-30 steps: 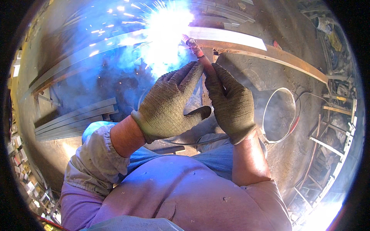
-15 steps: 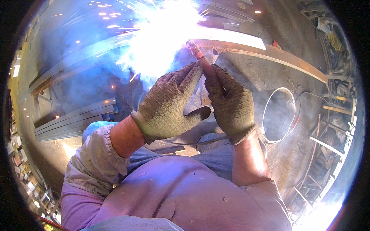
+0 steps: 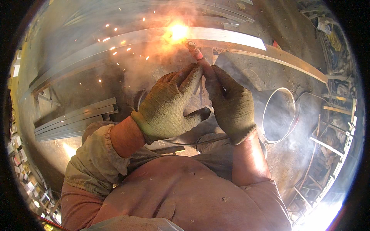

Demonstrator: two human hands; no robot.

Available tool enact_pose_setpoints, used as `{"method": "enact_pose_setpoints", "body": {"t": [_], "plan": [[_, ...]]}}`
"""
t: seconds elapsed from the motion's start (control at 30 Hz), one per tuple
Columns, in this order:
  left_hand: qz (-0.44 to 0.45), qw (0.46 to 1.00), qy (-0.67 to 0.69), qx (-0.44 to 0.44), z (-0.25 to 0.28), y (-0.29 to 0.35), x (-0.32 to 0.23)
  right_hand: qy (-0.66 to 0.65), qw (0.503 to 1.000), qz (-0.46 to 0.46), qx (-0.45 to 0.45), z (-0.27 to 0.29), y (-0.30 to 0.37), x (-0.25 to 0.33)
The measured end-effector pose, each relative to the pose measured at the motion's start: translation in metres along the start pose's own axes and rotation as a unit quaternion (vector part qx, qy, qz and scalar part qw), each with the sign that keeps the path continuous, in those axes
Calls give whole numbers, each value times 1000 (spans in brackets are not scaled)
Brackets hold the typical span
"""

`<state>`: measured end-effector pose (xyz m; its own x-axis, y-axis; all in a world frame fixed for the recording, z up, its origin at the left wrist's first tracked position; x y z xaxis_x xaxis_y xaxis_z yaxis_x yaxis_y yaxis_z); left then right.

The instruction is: The person welds metal bars onto a curved frame using a welding torch, producing bright sparks. They repeatedly position bars, weld them in place, and adjust the assembly while seated on the floor.

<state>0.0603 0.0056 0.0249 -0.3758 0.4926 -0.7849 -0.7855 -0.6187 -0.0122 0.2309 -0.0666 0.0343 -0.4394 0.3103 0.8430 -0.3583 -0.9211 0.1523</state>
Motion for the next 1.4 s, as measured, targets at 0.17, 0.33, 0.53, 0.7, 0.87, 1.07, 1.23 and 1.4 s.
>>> {"method": "enact_pose_setpoints", "body": {"t": [0.17, 0.33, 0.53, 0.7, 0.87, 1.07, 1.23, 1.4], "plan": [[-34, 994, -100, -35, 1, 3, -5, 9, 993, 118, 1, -1, -3, -10], [-22, 998, -58, -27, 0, 2, -2, 90, 983, 161, 11, 3, -6, -15], [-32, 996, -71, -38, 1, 3, -3, 179, 962, 201, 34, -1, -7, -12], [-2, 998, -60, -13, 1, 5, -4, -231, 973, 28, -1, -9, 0, -26], [-27, 997, -72, -29, 2, 3, -6, -261, 964, 10, 40, -6, -5, -26], [-26, 997, -61, -25, 0, 4, -4, 5, 997, 36, 64, 0, -1, -14], [-25, 997, -69, -24, -1, 5, -2, -337, 941, -17, -19, -11, -10, -14], [-15, 998, -65, -19, -1, 5, -3, -94, 995, -12, 42, -1, -6, -2]]}}
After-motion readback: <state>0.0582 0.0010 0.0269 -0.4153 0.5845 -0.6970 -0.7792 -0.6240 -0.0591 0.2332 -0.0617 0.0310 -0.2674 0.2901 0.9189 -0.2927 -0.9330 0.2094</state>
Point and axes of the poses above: each hand's wrist, its own y-axis away from the middle knuckle, its own z-axis out of the back of the hand, x = y × z, the point moved 5 cm from there along -y, towards the middle knuckle, and after that the axes turned 5 degrees about z, right-handed, at the moved point
